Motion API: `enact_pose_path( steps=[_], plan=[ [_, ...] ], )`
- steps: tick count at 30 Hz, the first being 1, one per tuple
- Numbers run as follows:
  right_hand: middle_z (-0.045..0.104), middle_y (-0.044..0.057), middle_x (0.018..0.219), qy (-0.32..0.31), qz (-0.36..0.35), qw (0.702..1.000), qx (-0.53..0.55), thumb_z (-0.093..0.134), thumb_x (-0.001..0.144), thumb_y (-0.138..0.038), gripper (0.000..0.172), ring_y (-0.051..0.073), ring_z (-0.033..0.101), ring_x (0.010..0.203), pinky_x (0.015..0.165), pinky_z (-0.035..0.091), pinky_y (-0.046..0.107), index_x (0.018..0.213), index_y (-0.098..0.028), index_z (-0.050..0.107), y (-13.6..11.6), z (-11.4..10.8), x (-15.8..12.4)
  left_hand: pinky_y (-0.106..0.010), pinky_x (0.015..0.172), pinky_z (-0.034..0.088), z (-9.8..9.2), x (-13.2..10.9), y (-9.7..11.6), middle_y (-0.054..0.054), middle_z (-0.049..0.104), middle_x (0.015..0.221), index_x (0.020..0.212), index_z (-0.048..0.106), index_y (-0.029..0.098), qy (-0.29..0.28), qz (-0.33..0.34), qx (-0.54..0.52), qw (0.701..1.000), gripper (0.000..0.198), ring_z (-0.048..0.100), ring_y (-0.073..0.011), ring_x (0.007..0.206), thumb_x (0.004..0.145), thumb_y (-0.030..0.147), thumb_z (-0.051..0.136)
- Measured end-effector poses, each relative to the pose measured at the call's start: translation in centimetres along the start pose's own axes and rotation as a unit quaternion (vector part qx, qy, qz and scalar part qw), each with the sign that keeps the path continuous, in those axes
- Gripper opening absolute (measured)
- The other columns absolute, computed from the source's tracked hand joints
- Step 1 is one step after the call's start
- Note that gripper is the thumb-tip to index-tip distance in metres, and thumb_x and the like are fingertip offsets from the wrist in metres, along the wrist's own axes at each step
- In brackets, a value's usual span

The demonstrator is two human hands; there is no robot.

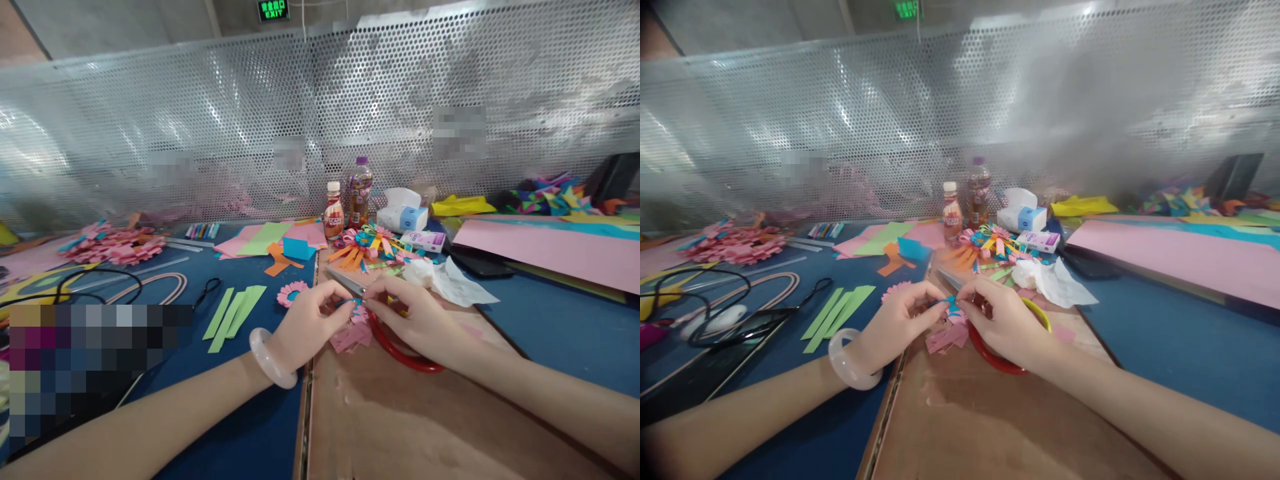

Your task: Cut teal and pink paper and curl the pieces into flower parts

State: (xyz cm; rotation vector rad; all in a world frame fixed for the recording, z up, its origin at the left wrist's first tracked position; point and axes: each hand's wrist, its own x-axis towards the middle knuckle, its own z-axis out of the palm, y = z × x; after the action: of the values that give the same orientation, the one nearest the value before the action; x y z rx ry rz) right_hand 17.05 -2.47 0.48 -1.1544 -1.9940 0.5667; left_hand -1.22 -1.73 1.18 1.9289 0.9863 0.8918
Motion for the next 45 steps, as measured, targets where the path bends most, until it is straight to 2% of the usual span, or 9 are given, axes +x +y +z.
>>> enact_pose_path(
  steps=[8,14,19,25,32,36,39,42,45],
  plan=[
    [0.062,0.001,0.08,-0.009,-0.023,1.0,0.0,0.045,0.084,-0.018,0.011,0.014,0.056,0.073,0.064,0.044,0.026,0.082,-0.021,0.056,0.22,0.07,-0.06,-0.024,0.064,0.043,0.01,0.0,0.24,0.0,0.059,0.075,0.08,0.057,0.017,0.012,0.012,0.021,1.0,0.011,0.055,-0.013,0.069,0.081,0.022,0.048],
    [0.063,0.0,0.082,-0.015,-0.003,1.0,0.014,0.044,0.086,-0.023,0.012,0.014,0.057,0.076,0.069,0.044,0.026,0.084,-0.021,0.057,-0.15,-0.08,0.05,-0.025,0.066,0.043,-0.08,0.04,0.13,0.0,0.058,0.075,0.078,0.056,0.016,0.012,0.007,0.006,1.0,0.011,0.054,-0.0132,0.071,0.082,0.023,0.047],
    [0.063,0.0,0.081,0.002,0.003,0.999,0.041,0.039,0.089,-0.026,0.019,0.015,0.057,0.077,0.073,0.043,0.028,0.085,-0.021,0.057,-0.33,-0.45,0.14,-0.026,0.067,0.044,-0.12,0.29,0.27,0.0,0.058,0.073,0.077,0.055,0.016,0.017,-0.016,-0.039,0.999,0.014,0.055,-0.0134,0.07,0.082,0.027,0.049],
    [0.064,0.002,0.085,0.019,-0.009,0.999,0.034,0.043,0.087,-0.025,0.017,0.017,0.058,0.084,0.073,0.045,0.029,0.09,-0.021,0.059,-0.08,-0.34,0.16,-0.027,0.069,0.044,-0.15,0.48,0.46,-0.001,0.059,0.072,0.075,0.056,0.015,0.018,-0.034,-0.057,0.998,0.013,0.056,-0.0141,0.07,0.08,0.025,0.05],
    [0.064,0.0,0.08,-0.004,0.037,0.999,0.012,0.049,0.084,-0.028,0.012,0.015,0.058,0.071,0.064,0.045,0.027,0.085,-0.022,0.06,-0.07,-0.06,0.1,-0.027,0.064,0.044,-0.16,0.3,0.27,-0.001,0.058,0.071,0.077,0.054,0.015,-0.002,-0.065,-0.08,0.995,0.014,0.057,-0.0141,0.067,0.081,0.028,0.051],
    [0.064,0.0,0.082,-0.013,0.036,0.999,0.019,0.047,0.085,-0.028,0.014,0.015,0.058,0.075,0.069,0.044,0.028,0.083,-0.023,0.06,-0.18,-0.05,0.01,-0.027,0.064,0.044,-0.12,0.2,-0.1,0.0,0.058,0.071,0.078,0.053,0.015,-0.012,-0.074,-0.096,0.993,0.014,0.057,-0.014,0.067,0.081,0.029,0.051],
    [0.063,0.0,0.078,-0.025,0.045,0.998,0.038,0.046,0.085,-0.028,0.015,0.015,0.057,0.073,0.067,0.044,0.027,0.081,-0.022,0.059,-0.18,-0.14,-0.01,-0.027,0.065,0.045,-0.14,0.15,-0.15,-0.001,0.059,0.074,0.082,0.053,0.016,-0.014,-0.084,-0.1,0.991,0.013,0.058,-0.0141,0.069,0.081,0.028,0.051],
    [0.062,0.0,0.074,-0.027,0.06,0.996,0.068,0.045,0.085,-0.029,0.017,0.014,0.056,0.07,0.064,0.043,0.026,0.078,-0.021,0.058,-0.19,-0.27,0.03,-0.028,0.071,0.046,-0.18,0.09,0.02,-0.003,0.061,0.087,0.091,0.053,0.016,-0.011,-0.09,-0.108,0.99,0.014,0.059,-0.0151,0.078,0.08,0.026,0.052],
    [0.058,-0.001,0.067,-0.021,0.1,0.989,0.111,0.047,0.084,-0.03,0.019,0.012,0.053,0.063,0.057,0.041,0.023,0.074,-0.019,0.057,-0.29,-0.28,0.11,-0.027,0.076,0.045,-0.16,0.01,0.19,-0.004,0.061,0.095,0.096,0.052,0.017,-0.002,-0.085,-0.098,0.992,0.018,0.058,-0.0156,0.086,0.08,0.024,0.053]
  ],
)
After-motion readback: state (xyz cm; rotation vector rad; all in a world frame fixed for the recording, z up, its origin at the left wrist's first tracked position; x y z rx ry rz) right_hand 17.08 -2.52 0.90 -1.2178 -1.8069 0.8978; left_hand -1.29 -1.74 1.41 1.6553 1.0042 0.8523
